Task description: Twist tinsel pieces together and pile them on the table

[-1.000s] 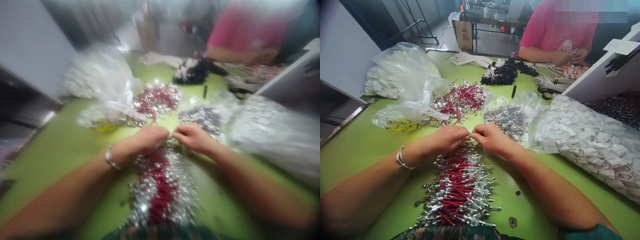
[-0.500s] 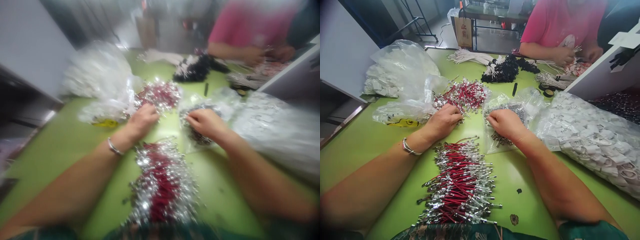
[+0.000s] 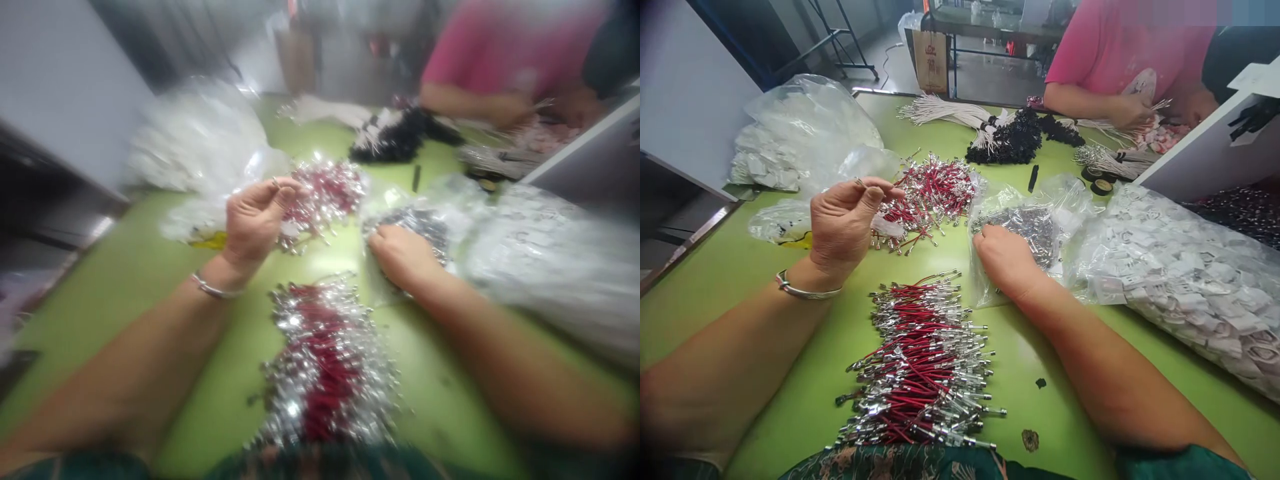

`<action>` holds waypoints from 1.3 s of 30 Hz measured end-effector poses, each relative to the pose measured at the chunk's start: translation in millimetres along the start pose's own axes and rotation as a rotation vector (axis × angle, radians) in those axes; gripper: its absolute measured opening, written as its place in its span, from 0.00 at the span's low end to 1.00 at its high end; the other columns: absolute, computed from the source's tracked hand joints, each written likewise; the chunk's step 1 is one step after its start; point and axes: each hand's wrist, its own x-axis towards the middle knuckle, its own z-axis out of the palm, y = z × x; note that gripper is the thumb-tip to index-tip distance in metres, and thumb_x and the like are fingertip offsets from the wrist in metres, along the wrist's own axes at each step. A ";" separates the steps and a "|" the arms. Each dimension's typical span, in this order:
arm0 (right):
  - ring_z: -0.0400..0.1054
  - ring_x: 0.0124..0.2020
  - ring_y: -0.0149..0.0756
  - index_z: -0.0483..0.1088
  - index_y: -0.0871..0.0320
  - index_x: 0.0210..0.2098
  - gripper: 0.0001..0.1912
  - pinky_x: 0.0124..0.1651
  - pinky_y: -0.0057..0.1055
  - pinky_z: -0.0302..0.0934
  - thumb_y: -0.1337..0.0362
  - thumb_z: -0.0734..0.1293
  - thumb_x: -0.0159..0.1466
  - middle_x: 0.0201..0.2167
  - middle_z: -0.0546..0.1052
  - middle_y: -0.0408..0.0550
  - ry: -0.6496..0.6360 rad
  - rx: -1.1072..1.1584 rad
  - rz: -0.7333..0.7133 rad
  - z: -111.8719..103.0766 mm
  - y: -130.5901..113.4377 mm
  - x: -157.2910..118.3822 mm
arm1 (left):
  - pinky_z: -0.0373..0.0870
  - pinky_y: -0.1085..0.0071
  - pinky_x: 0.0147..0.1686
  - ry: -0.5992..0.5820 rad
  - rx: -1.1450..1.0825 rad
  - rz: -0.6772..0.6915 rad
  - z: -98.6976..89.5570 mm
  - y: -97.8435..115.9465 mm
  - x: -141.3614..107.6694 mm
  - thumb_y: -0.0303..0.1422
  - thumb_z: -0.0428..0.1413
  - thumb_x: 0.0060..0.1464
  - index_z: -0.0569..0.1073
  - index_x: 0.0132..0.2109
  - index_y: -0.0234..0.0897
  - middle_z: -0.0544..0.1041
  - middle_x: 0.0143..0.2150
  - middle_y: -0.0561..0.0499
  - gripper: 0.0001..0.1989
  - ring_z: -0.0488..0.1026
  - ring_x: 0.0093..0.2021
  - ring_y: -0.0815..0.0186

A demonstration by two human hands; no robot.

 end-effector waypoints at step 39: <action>0.62 0.13 0.25 0.72 0.60 0.26 0.09 0.20 0.25 0.59 0.66 0.65 0.61 0.13 0.67 0.35 -0.140 1.269 0.122 -24.1 -24.8 -17.7 | 0.60 0.73 0.24 -0.631 0.488 0.506 21.9 11.8 -34.4 0.28 0.47 0.63 0.75 0.32 0.32 0.71 0.23 0.50 0.14 0.63 0.23 0.70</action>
